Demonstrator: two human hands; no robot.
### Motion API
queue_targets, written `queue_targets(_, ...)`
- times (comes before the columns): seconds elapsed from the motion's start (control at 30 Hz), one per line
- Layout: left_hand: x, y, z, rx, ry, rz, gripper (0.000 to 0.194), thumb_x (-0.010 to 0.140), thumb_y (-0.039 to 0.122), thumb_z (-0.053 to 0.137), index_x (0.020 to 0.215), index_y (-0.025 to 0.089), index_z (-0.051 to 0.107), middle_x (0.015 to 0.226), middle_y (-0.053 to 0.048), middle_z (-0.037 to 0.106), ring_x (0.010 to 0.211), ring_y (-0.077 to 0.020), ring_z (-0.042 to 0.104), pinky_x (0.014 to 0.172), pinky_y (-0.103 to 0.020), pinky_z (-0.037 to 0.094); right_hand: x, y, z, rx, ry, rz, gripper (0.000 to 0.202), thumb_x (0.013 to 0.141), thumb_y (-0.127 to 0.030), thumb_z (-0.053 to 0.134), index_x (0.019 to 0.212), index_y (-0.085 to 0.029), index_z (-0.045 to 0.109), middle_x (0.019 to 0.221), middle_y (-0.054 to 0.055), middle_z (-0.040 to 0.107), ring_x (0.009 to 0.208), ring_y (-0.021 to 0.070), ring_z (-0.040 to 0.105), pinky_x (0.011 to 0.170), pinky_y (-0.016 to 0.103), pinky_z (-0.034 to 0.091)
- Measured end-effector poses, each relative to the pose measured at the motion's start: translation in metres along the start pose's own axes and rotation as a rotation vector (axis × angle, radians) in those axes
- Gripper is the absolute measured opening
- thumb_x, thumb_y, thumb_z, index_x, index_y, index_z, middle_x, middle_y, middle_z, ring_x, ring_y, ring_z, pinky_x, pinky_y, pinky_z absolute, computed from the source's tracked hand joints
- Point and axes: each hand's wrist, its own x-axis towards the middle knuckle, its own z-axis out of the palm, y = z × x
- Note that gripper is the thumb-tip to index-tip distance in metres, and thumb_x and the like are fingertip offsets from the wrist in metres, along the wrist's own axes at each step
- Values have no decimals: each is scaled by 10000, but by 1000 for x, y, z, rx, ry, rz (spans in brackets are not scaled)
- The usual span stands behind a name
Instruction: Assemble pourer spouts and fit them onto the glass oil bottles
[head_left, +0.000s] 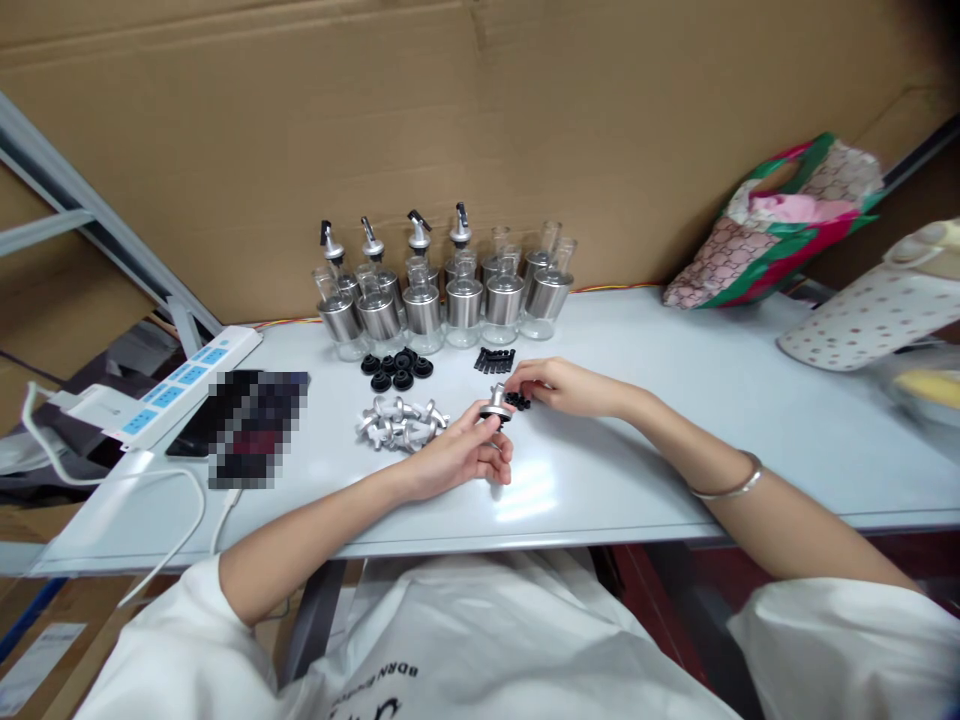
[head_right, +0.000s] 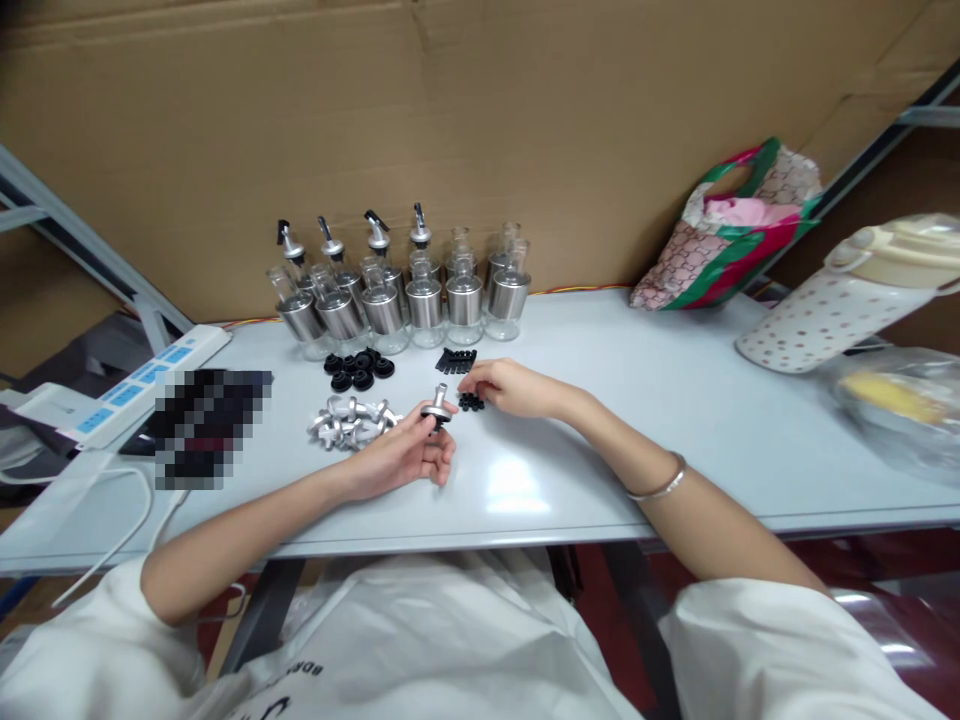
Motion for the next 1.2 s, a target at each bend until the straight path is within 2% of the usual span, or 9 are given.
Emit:
queue_targets(0.17, 0, 1, 1, 0, 7, 3, 500, 781, 560, 621, 1108, 241, 420, 720, 27, 560, 598, -112, 603, 642, -257, 439, -5, -5, -9, -2, -61, 31, 339, 746, -76, 436, 966, -139, 685, 933, 86, 663, 778, 160, 619, 746, 282, 501)
queue_targets(0.33, 0, 1, 1, -2, -4, 1, 515, 775, 571, 621, 1112, 238, 420, 721, 27, 559, 596, -113, 603, 640, -258, 437, -7, -4, -13, 60, -137, 112, 305, 739, -170, 566, 1023, -150, 673, 947, 69, 634, 735, 152, 612, 702, 272, 506)
queue_targets(0.63, 2, -1, -1, 1, 2, 4, 506, 782, 570, 613, 1113, 238, 421, 724, 27, 561, 602, -113, 604, 644, -259, 437, 0, -4, -2, 60, -86, 126, 271, 715, -164, 604, 971, -138, 692, 877, 59, 613, 734, 158, 583, 691, 270, 474)
queue_targets(0.8, 2, -2, -2, 0, 3, 8, 500, 784, 571, 612, 1110, 241, 425, 728, 27, 567, 603, -113, 608, 645, -259, 440, -1, -2, -1, 75, -52, 114, 305, 722, -176, 621, 1019, -131, 674, 906, 64, 588, 746, 161, 578, 694, 275, 468)
queue_targets(0.93, 1, -1, 0, -2, 2, 9, 509, 774, 572, 622, 1100, 232, 428, 715, 30, 567, 597, -112, 606, 636, -252, 437, -1, -5, 2, 36, -69, 76, 236, 744, -250, 654, 952, -143, 684, 847, 45, 542, 704, 151, 530, 667, 280, 443)
queue_targets(1.1, 1, -2, 0, -1, -9, 9, 500, 777, 571, 619, 1089, 229, 432, 720, 30, 567, 597, -112, 605, 639, -257, 440, -1, -4, 9, 59, -38, 49, 311, 758, -341, 675, 1001, -148, 653, 956, 69, 510, 724, 153, 520, 672, 287, 439)
queue_targets(1.2, 2, -2, -1, 1, -4, 11, 493, 783, 573, 610, 1090, 231, 432, 721, 30, 564, 598, -110, 603, 646, -261, 441, -1, 0, 13, 54, -38, 5, 285, 801, -361, 633, 993, -151, 644, 956, 73, 511, 742, 162, 524, 693, 295, 438)
